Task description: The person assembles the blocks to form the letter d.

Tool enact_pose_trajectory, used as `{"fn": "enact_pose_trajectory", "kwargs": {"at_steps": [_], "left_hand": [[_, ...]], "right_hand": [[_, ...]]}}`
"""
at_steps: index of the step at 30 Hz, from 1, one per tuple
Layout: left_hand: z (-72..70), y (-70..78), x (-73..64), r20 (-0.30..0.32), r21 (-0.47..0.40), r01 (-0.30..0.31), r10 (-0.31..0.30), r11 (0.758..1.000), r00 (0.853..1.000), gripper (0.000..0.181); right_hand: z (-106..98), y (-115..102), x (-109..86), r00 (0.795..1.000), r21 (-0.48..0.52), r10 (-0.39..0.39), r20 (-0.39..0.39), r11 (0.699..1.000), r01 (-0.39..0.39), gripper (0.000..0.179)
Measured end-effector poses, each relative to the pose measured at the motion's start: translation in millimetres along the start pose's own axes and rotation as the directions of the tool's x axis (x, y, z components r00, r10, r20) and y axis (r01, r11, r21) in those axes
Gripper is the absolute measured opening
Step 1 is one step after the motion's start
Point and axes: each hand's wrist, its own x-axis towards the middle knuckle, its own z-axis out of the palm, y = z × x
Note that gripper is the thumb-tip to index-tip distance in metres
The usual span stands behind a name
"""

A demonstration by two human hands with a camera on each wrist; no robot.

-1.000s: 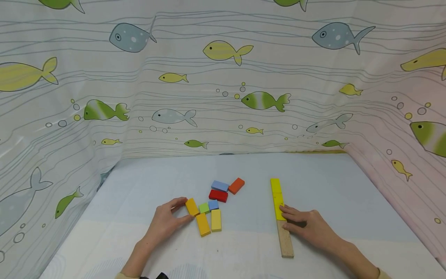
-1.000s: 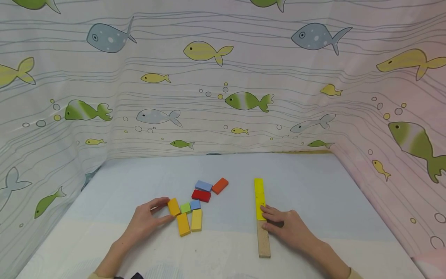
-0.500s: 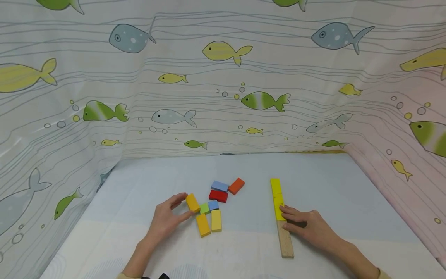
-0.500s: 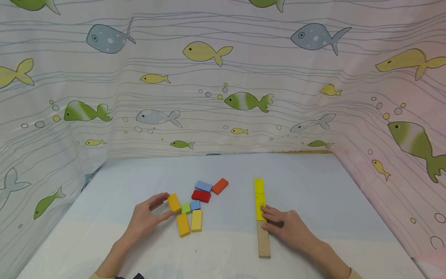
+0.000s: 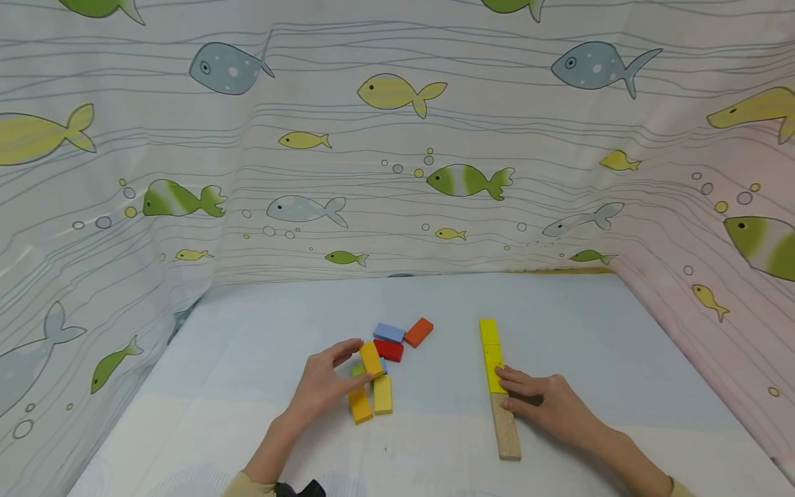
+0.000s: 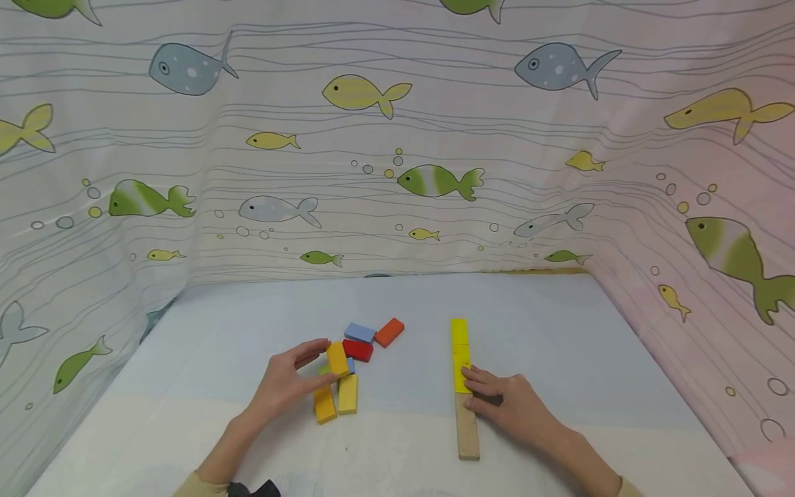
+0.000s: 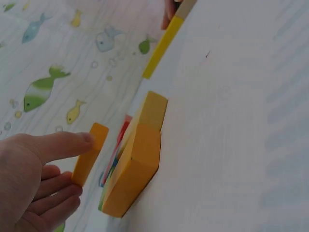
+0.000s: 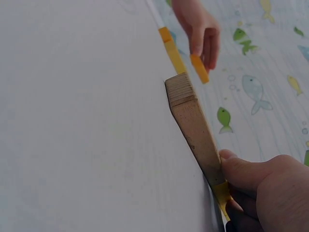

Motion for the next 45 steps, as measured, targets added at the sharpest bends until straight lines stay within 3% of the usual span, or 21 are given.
{"fn": "enact_pose_trajectory", "kwargs": {"at_steps": [10, 17, 24, 35, 41, 45], "left_hand": [[22.4, 22.1, 13.5, 0.102, -0.009, -0.1, 0.1, 0.995, 0.99, 0.058], [36.7, 41.8, 27.2, 0.143, -0.017, -0.189, 0.19, 0.982, 0.971, 0.059], [56.6, 54.5, 42.7, 0.174, 0.009, -0.203, 0.199, 0.979, 0.964, 0.058], [87.9, 69.0, 58.4, 0.242, -0.072, -0.183, 0.195, 0.981, 0.951, 0.059], [101.0, 72.0, 68.8, 0.266, -0.031, -0.223, 0.223, 0.974, 0.938, 0.06], [109.6, 74.8, 76.2, 0.272, -0.014, -0.224, 0.219, 0.975, 0.937, 0.06]], "right_hand": [[2.0, 3.0, 0.2, 0.999, -0.044, 0.032, 0.027, 0.999, -0.03, 0.045], [0.7, 3.6, 0.0, 0.998, -0.047, 0.047, 0.038, 0.998, -0.045, 0.046], [0.7, 4.1, 0.0, 0.999, -0.037, 0.022, 0.035, 0.999, -0.021, 0.045], [-0.3, 5.0, 0.7, 0.998, -0.045, 0.043, 0.047, 0.998, -0.041, 0.046], [-0.8, 4.7, 1.3, 0.992, -0.059, 0.093, 0.083, 0.994, -0.089, 0.048], [-0.6, 4.2, 1.3, 0.993, -0.058, 0.079, 0.082, 0.996, -0.075, 0.047]]}}
